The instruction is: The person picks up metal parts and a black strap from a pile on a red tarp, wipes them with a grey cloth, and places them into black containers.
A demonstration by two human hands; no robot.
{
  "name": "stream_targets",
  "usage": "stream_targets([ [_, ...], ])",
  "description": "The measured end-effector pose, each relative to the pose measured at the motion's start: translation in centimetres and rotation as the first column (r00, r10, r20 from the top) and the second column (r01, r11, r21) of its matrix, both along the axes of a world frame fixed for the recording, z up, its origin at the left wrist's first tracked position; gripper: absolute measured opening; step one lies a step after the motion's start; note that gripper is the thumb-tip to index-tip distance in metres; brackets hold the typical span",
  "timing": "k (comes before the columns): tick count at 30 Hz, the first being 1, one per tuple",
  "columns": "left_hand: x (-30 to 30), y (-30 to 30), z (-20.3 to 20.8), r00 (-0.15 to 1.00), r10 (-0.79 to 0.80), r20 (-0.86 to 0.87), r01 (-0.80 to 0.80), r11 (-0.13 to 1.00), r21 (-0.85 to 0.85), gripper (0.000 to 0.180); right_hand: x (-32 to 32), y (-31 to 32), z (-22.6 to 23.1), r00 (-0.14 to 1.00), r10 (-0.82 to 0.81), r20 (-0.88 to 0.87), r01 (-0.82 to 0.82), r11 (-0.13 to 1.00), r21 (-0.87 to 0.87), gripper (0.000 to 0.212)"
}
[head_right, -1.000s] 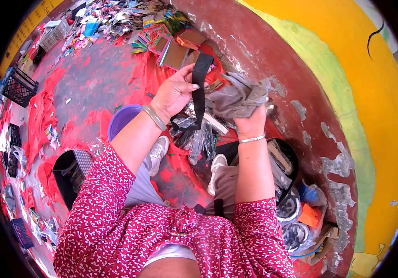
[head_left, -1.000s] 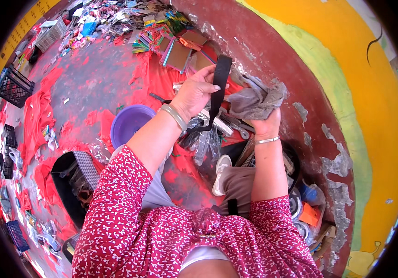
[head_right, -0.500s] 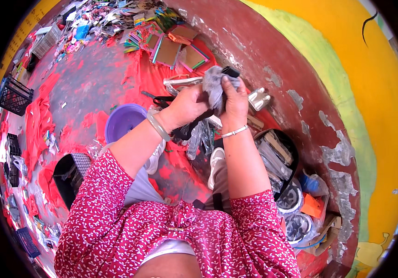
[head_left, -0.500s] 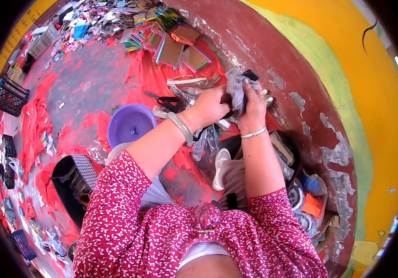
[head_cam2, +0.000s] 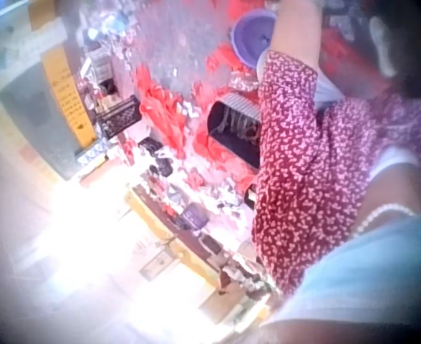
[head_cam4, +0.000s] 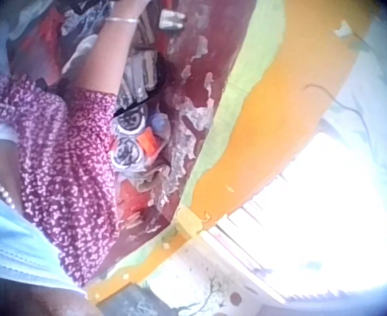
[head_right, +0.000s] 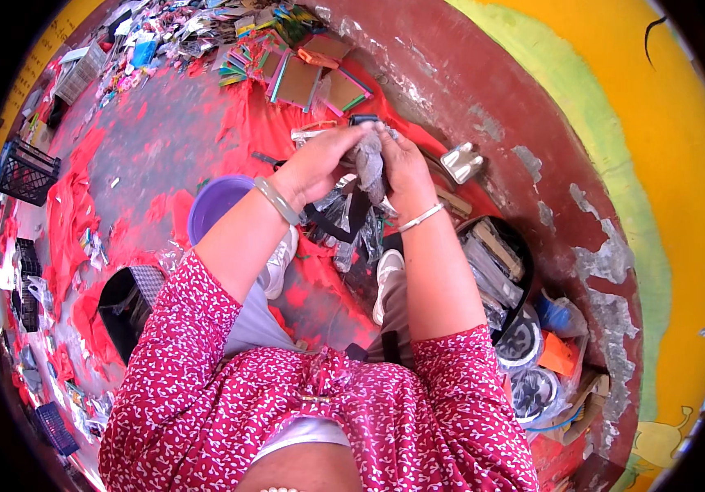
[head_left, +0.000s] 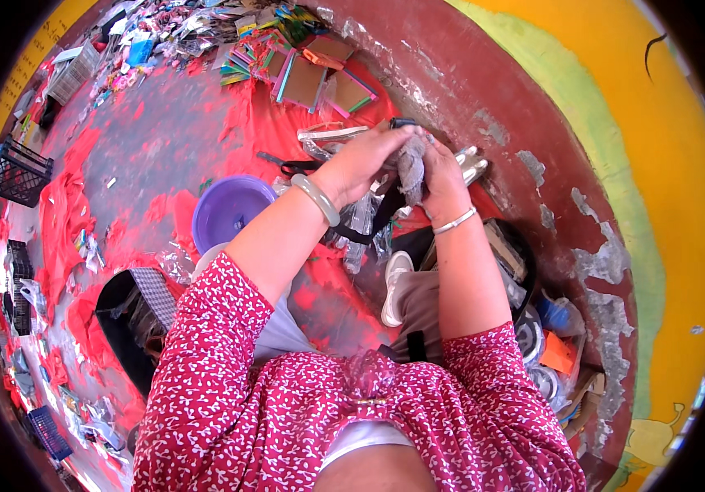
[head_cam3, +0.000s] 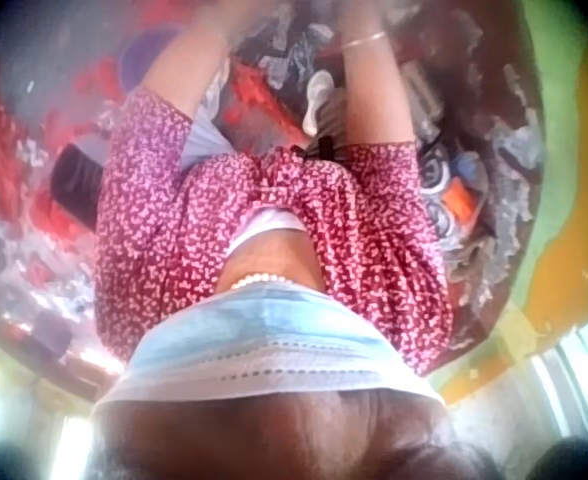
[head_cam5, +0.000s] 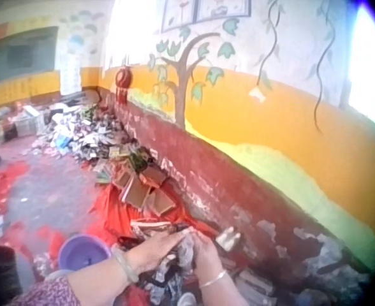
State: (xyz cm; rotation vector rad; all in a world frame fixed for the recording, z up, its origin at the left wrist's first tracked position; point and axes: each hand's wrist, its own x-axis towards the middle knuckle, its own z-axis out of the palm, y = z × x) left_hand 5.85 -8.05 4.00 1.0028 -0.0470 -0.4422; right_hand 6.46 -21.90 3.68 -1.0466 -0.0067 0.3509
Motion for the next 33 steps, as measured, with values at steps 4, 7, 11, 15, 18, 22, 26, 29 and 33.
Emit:
stream_targets([
  [4,0.5,1.2,-0.5,0.997,0.065,-0.046,-0.068,0.995,-0.076,0.03,0.0,-0.4,0.5,0.972,0.21,-0.109,-0.206,0.977,0.047,0.025],
  [7,0.4,0.9,-0.1,0.995,0.057,0.076,-0.057,0.998,-0.002,0.031,0.3,-0.8,-0.5,0.948,0.293,-0.121,-0.28,0.953,0.112,0.026],
  [11,0.2,0.7,0.6,0.967,0.117,0.225,-0.127,0.991,0.032,0.031,0.0,-0.1,0.3,0.933,0.332,-0.137,-0.309,0.937,0.164,0.027],
  [15,0.6,1.3,1.5,0.977,0.135,0.165,-0.119,0.988,-0.102,0.031,-0.7,0.6,0.1,0.895,0.438,-0.085,-0.401,0.873,0.277,0.025],
  [18,0.4,1.2,1.6,0.979,0.14,0.15,-0.118,0.982,-0.15,0.032,-0.9,1.1,-0.2,0.91,0.406,-0.081,-0.367,0.881,0.298,0.027],
  [22,1.0,1.3,1.0,0.993,0.022,0.112,-0.008,0.992,-0.123,0.031,-1.1,1.3,0.3,0.966,0.248,-0.071,-0.24,0.965,0.108,0.026],
  [26,0.6,1.7,0.6,0.972,-0.213,-0.096,0.187,0.955,-0.232,0.032,-0.8,1.9,-0.2,0.983,0.185,0.002,-0.185,0.981,0.065,0.018],
  [29,0.4,1.7,0.8,0.998,-0.065,-0.017,0.063,0.992,-0.108,0.034,-0.3,1.6,-0.2,0.973,0.229,0.003,-0.229,0.973,0.023,0.019],
  [33,-0.3,1.9,1.8,0.999,0.045,0.012,-0.045,0.999,-0.028,0.039,-0.7,1.6,0.4,0.947,0.321,-0.014,-0.317,0.939,0.13,0.021],
])
